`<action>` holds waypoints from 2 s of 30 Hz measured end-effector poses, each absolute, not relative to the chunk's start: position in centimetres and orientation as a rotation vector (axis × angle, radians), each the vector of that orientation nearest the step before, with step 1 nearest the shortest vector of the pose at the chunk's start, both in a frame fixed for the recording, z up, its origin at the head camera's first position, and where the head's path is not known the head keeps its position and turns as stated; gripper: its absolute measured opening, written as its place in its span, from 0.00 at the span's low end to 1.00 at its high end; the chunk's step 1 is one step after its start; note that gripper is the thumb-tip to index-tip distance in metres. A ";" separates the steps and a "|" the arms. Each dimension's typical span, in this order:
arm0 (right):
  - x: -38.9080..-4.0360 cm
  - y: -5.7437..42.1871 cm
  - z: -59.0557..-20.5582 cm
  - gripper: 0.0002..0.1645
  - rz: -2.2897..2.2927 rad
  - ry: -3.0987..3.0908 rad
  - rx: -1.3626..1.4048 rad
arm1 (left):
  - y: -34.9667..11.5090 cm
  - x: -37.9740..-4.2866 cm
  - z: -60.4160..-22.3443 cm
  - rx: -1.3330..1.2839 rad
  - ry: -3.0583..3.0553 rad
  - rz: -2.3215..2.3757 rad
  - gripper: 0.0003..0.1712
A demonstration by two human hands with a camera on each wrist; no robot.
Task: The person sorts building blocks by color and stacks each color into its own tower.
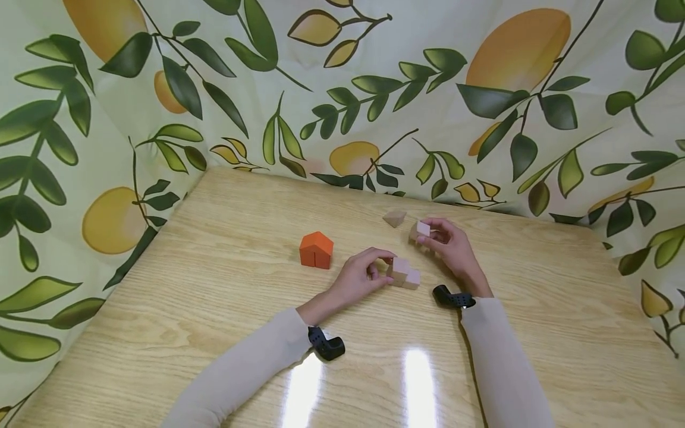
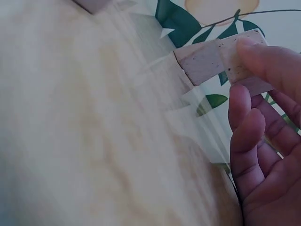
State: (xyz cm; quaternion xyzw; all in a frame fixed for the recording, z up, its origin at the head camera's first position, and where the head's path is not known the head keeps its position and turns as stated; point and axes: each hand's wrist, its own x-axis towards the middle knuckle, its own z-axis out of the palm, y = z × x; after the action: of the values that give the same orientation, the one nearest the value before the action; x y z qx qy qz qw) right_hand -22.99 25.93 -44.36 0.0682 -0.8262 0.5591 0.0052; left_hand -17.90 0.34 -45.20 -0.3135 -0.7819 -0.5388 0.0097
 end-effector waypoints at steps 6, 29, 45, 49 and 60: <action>-22.0 25.7 -44.2 0.26 1.818 -2.472 0.228 | 0.3 -18.0 -45.2 -0.977 -2.453 -1.682 0.23; -17.8 24.6 -42.6 0.23 1.813 -2.455 0.288 | 0.4 -17.9 -45.1 -0.949 -2.484 -1.681 0.23; -15.6 24.4 -43.8 0.21 1.858 -2.427 0.438 | 0.4 -17.9 -45.1 -0.933 -2.500 -1.663 0.23; -15.0 23.9 -42.9 0.20 1.831 -2.446 0.483 | 0.4 -17.9 -45.0 -0.928 -2.506 -1.653 0.23; -14.3 23.1 -41.8 0.19 1.766 -2.492 0.515 | 0.3 -18.0 -45.0 -0.931 -2.506 -1.652 0.22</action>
State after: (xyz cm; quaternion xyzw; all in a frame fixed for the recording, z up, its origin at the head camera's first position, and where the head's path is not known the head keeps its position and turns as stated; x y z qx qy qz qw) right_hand -14.34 23.13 -41.82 0.1664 -0.8043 0.5701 0.0221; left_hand -17.97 0.33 -44.97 -0.2962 -0.7974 -0.5257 -0.0005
